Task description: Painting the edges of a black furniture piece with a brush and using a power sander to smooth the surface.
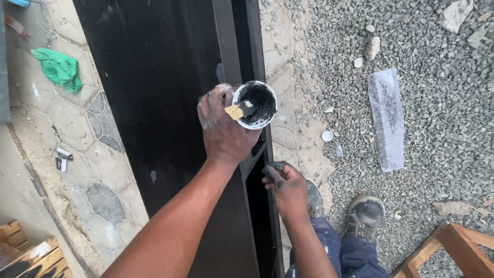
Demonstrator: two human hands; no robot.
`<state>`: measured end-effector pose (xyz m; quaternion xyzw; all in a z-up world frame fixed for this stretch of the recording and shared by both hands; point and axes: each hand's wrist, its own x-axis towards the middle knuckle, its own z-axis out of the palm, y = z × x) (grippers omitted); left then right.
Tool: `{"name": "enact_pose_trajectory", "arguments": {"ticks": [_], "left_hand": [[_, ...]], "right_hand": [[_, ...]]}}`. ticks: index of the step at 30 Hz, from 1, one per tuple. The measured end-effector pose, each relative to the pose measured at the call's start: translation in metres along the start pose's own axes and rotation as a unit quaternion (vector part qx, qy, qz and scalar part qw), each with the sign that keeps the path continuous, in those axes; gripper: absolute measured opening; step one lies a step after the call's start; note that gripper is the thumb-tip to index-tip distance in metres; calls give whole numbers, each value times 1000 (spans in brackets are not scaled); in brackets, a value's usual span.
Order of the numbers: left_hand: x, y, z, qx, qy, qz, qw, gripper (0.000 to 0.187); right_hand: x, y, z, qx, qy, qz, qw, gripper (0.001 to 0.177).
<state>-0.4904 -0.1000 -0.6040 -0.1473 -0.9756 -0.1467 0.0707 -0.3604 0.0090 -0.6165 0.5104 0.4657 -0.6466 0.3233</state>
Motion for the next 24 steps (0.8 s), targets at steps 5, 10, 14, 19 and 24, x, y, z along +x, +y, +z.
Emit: {"name": "enact_pose_trajectory", "arguments": {"ticks": [5, 10, 14, 19, 24], "left_hand": [[1, 2, -3, -7, -4, -4, 1000, 51], [-1, 0, -2, -5, -6, -3, 1000, 49], [-3, -2, -1, 16, -10, -8, 1000, 49], [-4, -6, 3, 28, -1, -5, 1000, 50], [-7, -6, 9, 41, -8, -22, 999, 55]], "right_hand": [[59, 35, 10, -45, -21, -33, 998, 14], [35, 18, 16, -134, -57, -46, 988, 19], [15, 4, 17, -185, -61, -47, 980, 22], [3, -5, 12, -145, -94, -28, 985, 18], [-38, -64, -8, -62, -81, -28, 994, 14]]}}
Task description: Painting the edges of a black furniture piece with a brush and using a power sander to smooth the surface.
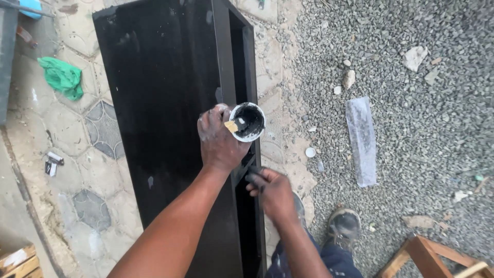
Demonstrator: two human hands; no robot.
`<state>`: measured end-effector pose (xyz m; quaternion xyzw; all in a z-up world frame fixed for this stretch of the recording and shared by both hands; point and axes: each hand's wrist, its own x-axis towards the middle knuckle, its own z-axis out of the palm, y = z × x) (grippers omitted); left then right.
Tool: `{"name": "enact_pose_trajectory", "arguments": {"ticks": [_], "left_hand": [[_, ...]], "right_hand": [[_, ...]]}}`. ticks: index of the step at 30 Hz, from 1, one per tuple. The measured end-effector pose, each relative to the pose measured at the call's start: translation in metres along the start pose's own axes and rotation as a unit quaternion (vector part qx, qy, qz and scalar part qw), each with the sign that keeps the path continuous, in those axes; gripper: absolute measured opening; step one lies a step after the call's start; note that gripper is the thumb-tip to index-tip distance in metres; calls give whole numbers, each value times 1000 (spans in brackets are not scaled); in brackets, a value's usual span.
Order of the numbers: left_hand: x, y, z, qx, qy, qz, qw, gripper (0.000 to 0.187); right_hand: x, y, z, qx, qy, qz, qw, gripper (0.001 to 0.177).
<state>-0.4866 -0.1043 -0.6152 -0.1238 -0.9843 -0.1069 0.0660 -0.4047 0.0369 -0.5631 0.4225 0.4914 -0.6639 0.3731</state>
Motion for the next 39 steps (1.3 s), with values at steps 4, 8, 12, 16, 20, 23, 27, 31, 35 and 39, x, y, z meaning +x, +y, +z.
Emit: {"name": "enact_pose_trajectory", "arguments": {"ticks": [4, 8, 12, 16, 20, 23, 27, 31, 35, 39], "left_hand": [[-2, 0, 0, -3, 1, -9, 1000, 54], [-5, -5, 5, -4, -9, -22, 1000, 54], [2, -1, -3, -35, -21, -31, 999, 52], [7, -2, 2, -37, -24, -42, 998, 60], [56, 14, -30, -165, -85, -136, 973, 44], [111, -12, -12, -230, -10, -83, 970, 31], [212, -64, 19, -183, 113, 24, 976, 36], [307, -97, 38, -119, 205, 113, 965, 48], [332, -105, 30, -183, 30, -92, 978, 54], [314, -124, 41, -162, -67, -175, 969, 57]], "right_hand": [[-6, -27, -21, 27, 33, -13, 999, 14], [23, -29, -38, -38, 91, -20, 995, 17], [23, -73, -30, 71, 116, -21, 990, 18], [38, -124, -16, 112, 115, -54, 985, 20], [47, -179, 1, 66, 119, 3, 991, 9], [84, -188, 13, 98, 121, -45, 987, 13], [106, -210, 30, 163, 98, -85, 978, 20], [128, -217, 40, 158, 100, -93, 978, 18], [136, -232, 48, 173, 90, -91, 977, 22], [147, -247, 59, 186, 85, -96, 974, 21]]}}
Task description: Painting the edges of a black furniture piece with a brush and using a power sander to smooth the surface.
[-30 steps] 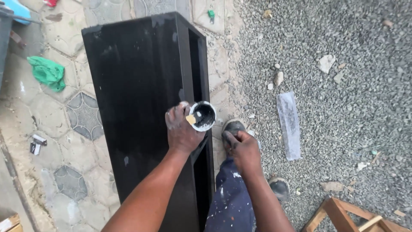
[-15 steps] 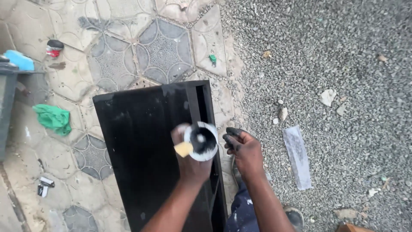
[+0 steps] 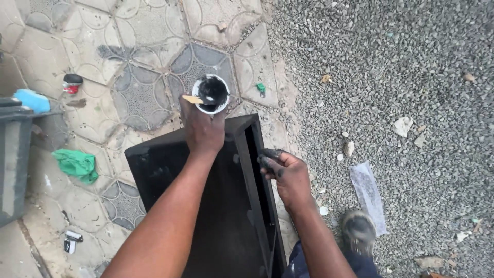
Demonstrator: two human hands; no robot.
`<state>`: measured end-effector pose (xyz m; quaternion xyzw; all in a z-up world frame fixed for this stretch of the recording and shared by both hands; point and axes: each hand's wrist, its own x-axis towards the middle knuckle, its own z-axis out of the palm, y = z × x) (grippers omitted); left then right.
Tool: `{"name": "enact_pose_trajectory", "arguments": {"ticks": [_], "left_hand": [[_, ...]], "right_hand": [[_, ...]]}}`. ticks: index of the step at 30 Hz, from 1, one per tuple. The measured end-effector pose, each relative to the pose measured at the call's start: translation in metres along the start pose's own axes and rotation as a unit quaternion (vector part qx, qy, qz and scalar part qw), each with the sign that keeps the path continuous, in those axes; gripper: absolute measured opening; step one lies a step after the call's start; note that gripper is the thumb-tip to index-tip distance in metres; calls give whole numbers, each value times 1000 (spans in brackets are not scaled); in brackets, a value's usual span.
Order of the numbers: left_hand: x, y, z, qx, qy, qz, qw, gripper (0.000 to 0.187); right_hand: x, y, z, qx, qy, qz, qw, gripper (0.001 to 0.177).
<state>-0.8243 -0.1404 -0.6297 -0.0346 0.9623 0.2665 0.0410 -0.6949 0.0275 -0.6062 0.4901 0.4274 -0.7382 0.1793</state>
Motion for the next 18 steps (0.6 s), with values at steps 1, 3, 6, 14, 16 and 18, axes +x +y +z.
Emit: {"name": "enact_pose_trajectory", "arguments": {"ticks": [1, 3, 6, 14, 16, 18], "left_hand": [[2, 6, -2, 1, -2, 0, 1000, 57], [5, 17, -7, 10, -20, -22, 1000, 59], [5, 13, -8, 8, -44, -34, 998, 64], [14, 25, -16, 44, -58, -34, 997, 69], [17, 25, -16, 56, -54, -32, 996, 72], [19, 16, -8, 29, -62, -45, 997, 71]], "right_hand": [[3, -4, 8, 1, 1, 1, 1000, 21], [7, -11, 24, 7, 4, -2, 1000, 20], [27, -4, 41, -14, 17, -5, 1000, 20], [23, -34, 73, -134, 43, 7, 990, 18], [29, -34, 72, -172, 41, 8, 984, 17], [31, -37, 75, -101, 24, 61, 993, 13]]}}
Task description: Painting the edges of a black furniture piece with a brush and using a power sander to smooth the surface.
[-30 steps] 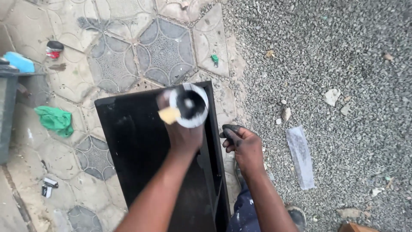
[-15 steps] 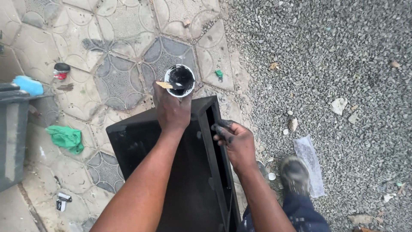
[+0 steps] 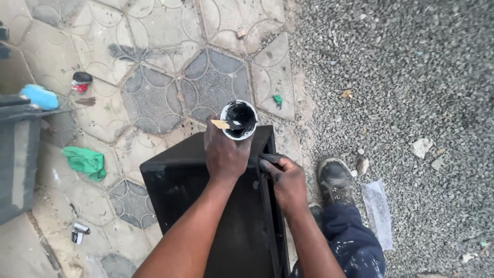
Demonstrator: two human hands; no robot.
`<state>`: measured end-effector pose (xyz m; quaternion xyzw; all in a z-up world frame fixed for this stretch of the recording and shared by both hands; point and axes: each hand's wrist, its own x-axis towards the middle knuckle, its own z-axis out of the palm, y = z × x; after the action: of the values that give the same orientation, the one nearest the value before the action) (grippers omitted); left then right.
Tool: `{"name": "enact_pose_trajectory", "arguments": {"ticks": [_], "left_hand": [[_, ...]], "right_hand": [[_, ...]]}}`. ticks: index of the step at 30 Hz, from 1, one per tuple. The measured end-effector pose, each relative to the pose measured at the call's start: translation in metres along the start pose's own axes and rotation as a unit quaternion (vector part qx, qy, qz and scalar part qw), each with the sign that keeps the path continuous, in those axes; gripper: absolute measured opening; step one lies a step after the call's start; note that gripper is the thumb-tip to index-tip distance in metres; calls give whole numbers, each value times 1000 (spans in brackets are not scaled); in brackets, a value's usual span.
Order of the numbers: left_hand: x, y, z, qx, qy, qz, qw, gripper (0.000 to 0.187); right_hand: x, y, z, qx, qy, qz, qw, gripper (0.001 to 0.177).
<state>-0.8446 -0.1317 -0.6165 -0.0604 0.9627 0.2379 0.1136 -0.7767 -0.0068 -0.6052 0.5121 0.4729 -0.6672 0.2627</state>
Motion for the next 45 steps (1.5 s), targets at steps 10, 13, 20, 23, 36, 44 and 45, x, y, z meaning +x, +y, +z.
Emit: {"name": "enact_pose_trajectory", "arguments": {"ticks": [10, 13, 20, 23, 36, 44, 45], "left_hand": [[2, -1, 0, 18, -2, 0, 1000, 72], [3, 4, -2, 15, -12, -7, 1000, 70], [4, 6, 1, 45, -17, 10, 999, 65], [3, 10, -3, 48, -35, 1, 998, 65], [9, 17, -4, 51, -72, -31, 996, 64], [9, 18, -7, 43, -80, -51, 995, 65], [10, 19, -7, 40, -83, -57, 994, 65]], "right_hand": [[50, 6, -14, 60, -110, 63, 990, 15], [68, 24, -15, 37, -79, 70, 994, 15], [66, 20, -14, 52, -15, 89, 995, 17], [50, 14, -14, 62, -3, 102, 993, 15], [62, 26, -16, 29, -29, 99, 994, 14], [63, 13, -13, 34, -32, 99, 994, 12], [59, 9, -15, 32, -37, 106, 993, 13]]}}
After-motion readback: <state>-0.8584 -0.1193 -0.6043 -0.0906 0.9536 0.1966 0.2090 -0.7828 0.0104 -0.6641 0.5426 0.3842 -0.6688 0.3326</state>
